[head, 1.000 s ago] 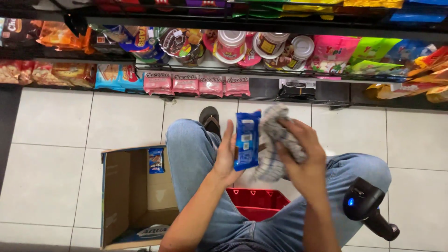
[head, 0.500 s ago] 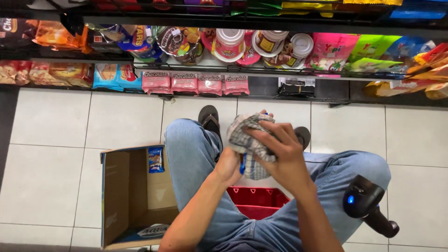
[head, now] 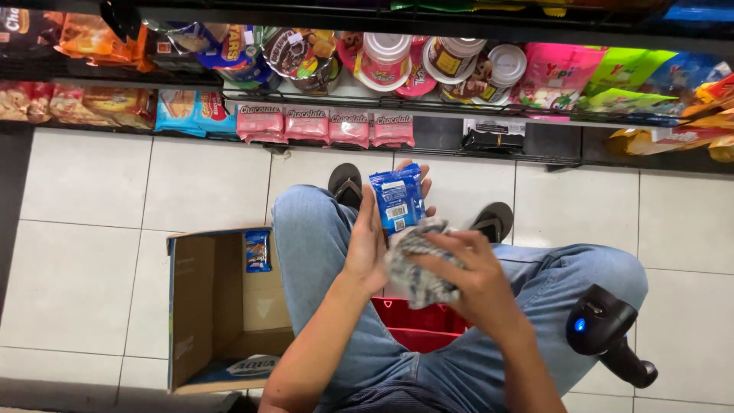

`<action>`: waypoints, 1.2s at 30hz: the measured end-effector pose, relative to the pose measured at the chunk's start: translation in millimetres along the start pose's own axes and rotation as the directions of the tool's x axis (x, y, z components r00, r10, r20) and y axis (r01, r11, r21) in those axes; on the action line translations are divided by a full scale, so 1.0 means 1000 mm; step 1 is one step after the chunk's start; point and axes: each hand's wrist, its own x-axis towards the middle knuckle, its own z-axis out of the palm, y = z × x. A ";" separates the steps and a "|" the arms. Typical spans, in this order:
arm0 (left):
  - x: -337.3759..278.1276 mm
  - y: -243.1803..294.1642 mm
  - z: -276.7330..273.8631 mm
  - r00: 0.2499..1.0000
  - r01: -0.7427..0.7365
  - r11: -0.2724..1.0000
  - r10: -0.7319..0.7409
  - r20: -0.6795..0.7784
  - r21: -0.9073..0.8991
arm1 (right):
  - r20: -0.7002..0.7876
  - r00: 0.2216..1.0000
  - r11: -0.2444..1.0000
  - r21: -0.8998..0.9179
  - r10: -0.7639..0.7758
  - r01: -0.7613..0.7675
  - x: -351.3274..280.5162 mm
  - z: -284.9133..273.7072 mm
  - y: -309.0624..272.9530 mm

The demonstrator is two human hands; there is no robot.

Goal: Clean individual snack packages and restock them on store shelves.

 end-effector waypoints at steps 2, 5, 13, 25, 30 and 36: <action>0.001 -0.003 -0.001 1.000 -0.013 0.999 0.012 0.020 0.048 | 0.018 0.999 1.000 -0.005 0.030 -0.030 -0.006 -0.005 0.005; 0.002 -0.009 0.001 1.000 -0.023 0.999 0.023 0.014 0.026 | 0.012 0.997 0.992 -0.098 0.079 -0.078 -0.007 -0.006 0.000; 0.001 -0.007 -0.001 1.000 -0.008 0.985 0.013 -0.028 0.172 | 0.028 0.998 0.986 -0.158 0.062 -0.057 -0.019 -0.017 0.023; 0.004 -0.026 -0.012 0.969 -0.048 0.969 0.104 -0.225 0.243 | -0.092 0.935 0.872 0.400 0.344 -0.282 0.000 -0.010 -0.004; -0.001 -0.001 -0.028 0.912 -0.118 0.970 0.191 -0.362 0.213 | 0.084 0.970 0.878 0.413 0.228 -0.242 -0.005 -0.019 -0.007; -0.036 0.050 -0.031 0.839 -0.322 0.932 0.362 -0.407 0.164 | 0.070 0.983 0.901 0.393 0.170 -0.184 0.025 -0.006 -0.035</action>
